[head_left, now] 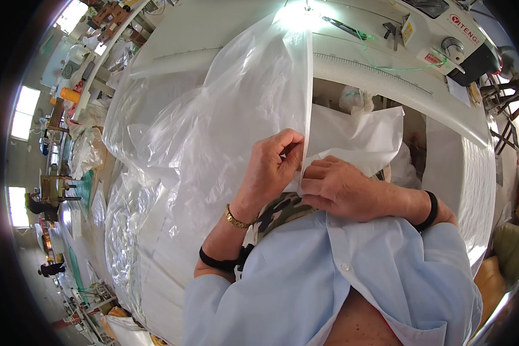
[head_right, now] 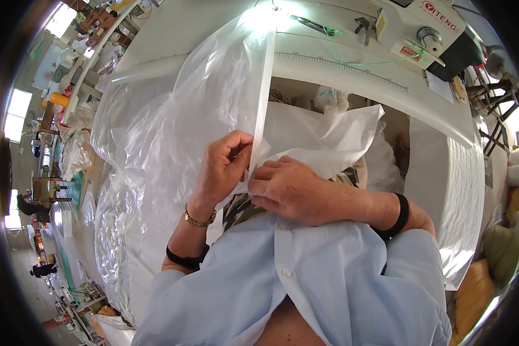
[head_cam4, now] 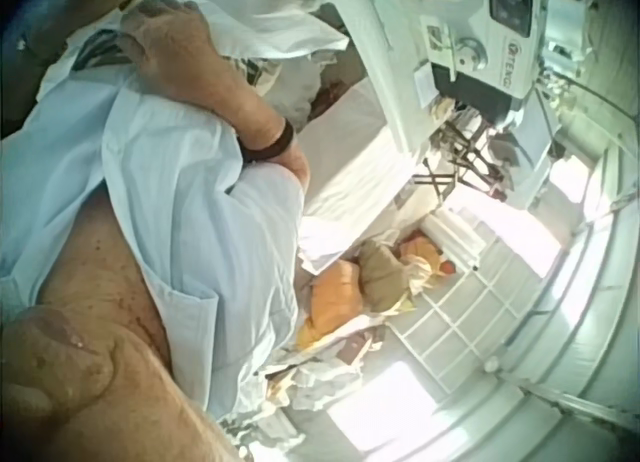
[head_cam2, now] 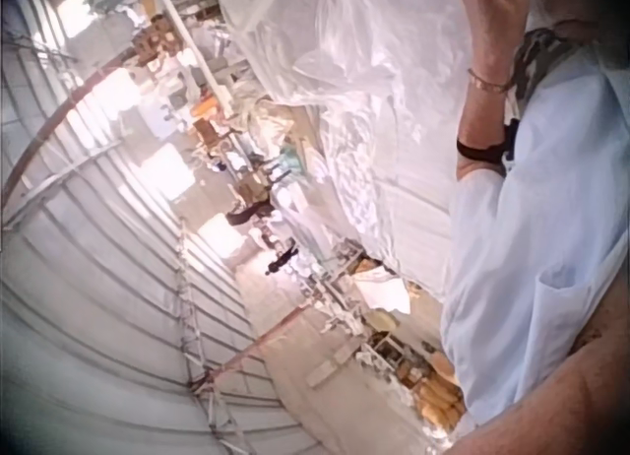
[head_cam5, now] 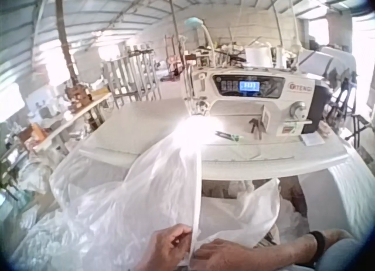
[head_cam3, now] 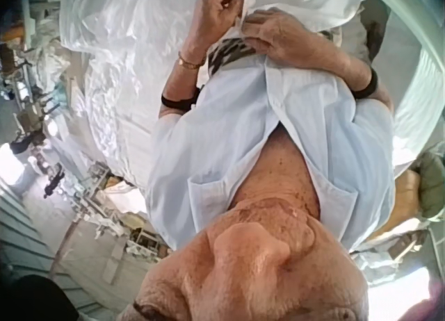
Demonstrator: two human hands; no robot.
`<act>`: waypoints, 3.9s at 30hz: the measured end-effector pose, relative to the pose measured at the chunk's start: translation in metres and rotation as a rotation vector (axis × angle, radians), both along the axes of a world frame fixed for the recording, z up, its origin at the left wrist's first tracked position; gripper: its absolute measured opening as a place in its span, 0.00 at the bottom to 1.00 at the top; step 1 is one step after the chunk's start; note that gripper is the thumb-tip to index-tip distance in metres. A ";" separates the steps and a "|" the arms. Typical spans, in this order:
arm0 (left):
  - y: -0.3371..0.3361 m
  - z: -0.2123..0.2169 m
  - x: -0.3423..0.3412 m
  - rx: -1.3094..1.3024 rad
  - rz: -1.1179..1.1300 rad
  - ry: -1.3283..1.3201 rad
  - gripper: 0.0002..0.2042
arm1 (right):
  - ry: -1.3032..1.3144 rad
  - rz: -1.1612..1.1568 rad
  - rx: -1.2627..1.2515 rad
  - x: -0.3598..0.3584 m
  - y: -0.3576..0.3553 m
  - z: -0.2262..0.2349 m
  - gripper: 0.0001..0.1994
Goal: The recorder is sewing plastic or synthetic fabric covers using an industrial sewing machine.
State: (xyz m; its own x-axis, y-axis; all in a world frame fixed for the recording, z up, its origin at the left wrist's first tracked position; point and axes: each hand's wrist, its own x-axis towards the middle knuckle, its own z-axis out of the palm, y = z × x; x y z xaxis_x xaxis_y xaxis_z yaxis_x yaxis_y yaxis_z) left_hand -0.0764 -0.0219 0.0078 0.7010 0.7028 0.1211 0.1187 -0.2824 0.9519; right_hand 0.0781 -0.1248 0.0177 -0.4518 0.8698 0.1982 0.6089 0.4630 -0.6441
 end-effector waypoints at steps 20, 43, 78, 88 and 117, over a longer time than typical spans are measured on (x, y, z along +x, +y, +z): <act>0.040 0.085 -0.036 0.826 0.124 0.278 0.03 | 0.366 -0.548 -0.052 -0.005 0.114 -0.090 0.18; 0.018 -0.002 -0.038 0.989 -0.051 0.442 0.08 | -0.452 -0.124 0.379 0.105 0.179 0.002 0.12; 0.015 -0.027 -0.002 0.666 0.015 0.275 0.19 | -0.450 -0.616 0.383 0.152 0.247 -0.023 0.11; 0.036 -0.031 -0.001 0.740 -0.025 0.353 0.15 | -0.552 -0.650 0.408 0.154 0.245 -0.023 0.15; 0.197 0.004 0.151 0.990 0.015 0.382 0.06 | -0.447 -0.645 0.245 0.156 0.237 -0.025 0.20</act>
State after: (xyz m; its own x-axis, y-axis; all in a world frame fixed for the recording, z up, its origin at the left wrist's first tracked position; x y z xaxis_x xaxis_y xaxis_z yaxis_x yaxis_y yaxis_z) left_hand 0.0748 0.1755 0.0120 0.8054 0.4204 0.4179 0.3714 -0.9073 0.1971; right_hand 0.2341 0.1118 -0.0072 0.0405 0.9410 0.3359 0.9786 0.0305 -0.2036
